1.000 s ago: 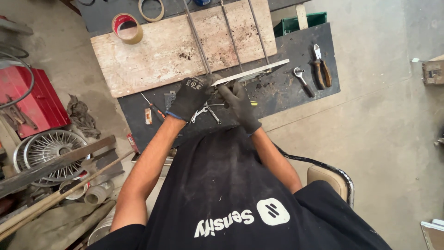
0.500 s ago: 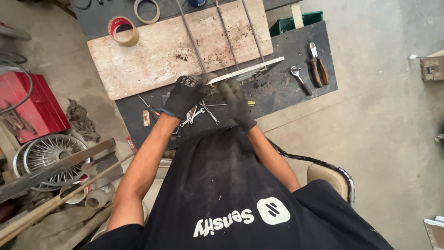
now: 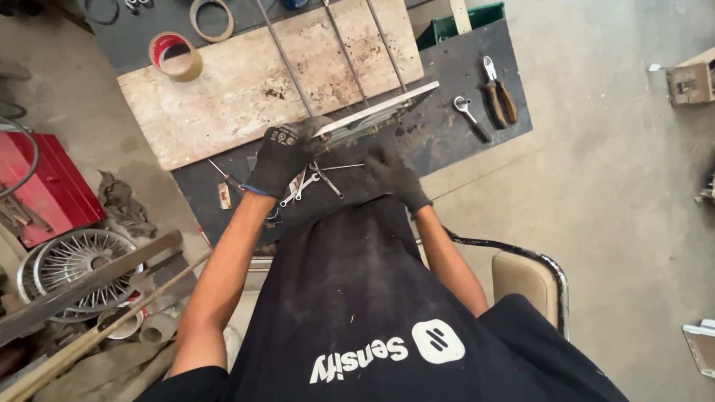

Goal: Disassembling and repairing an electronic component using a screwdriver and pliers on a workbench.

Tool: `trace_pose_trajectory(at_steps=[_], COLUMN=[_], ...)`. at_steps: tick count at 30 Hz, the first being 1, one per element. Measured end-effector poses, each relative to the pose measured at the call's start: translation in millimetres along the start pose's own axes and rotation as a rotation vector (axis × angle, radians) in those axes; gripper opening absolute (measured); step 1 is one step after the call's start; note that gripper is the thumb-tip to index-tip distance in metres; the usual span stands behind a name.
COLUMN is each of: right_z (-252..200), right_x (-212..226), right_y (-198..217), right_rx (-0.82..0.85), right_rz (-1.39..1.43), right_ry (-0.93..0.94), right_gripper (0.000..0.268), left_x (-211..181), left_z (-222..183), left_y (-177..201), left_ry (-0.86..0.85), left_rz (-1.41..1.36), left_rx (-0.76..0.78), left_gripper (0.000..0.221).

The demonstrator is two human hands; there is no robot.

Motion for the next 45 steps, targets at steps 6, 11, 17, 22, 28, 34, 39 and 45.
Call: trace_pose_trajectory(at_steps=[6,11,17,22,28,34,39,45], right_z=[-52,-30,-20,-31,-21,-9,-47,-73], right_x=[82,95,91,94,81,70,94,114], right_y=[82,84,95,86,94,70,79,-8], right_rx=[-0.311,-0.305,-0.382,-0.337,-0.385,-0.254,-0.353,-0.065], right_rz=[0.625,0.799,0.634,0.876,0.735,0.999,0.788,0.748], right_ry=[0.218,0.288,0.361,0.210,0.276,0.058,0.189,0.130], right_gripper=[0.034,0.034,0.035,0.029,0.031,0.023,0.021,0.016], left_x=[-17,-13,-9,-12,-22,-6,-17,-29], left_z=[-1,2,1,0,-2,-5,-2,-6], left_y=[26,24,21,21,28,25,33,38], left_ry=[0.095,0.122,0.150,0.160,0.178,0.194,0.140,0.086], left_rz=[-0.050,-0.069,-0.051,-0.063,-0.130,-0.081,-0.096,-0.036], left_rx=[0.068,0.070,0.071,0.011,-0.016,-0.036,-0.041,-0.058], left_gripper=[0.042,0.042,0.039,0.038,0.036,0.033,0.034,0.055])
Point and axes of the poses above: each hand's wrist, its own z-axis towards the middle knuckle, its own y-axis out of the back of the hand, x = y × z, the point moved 10 cm from there along z, towards the middle knuckle, and after that the axes turned 1 degree about y, right-handed, at the moved point
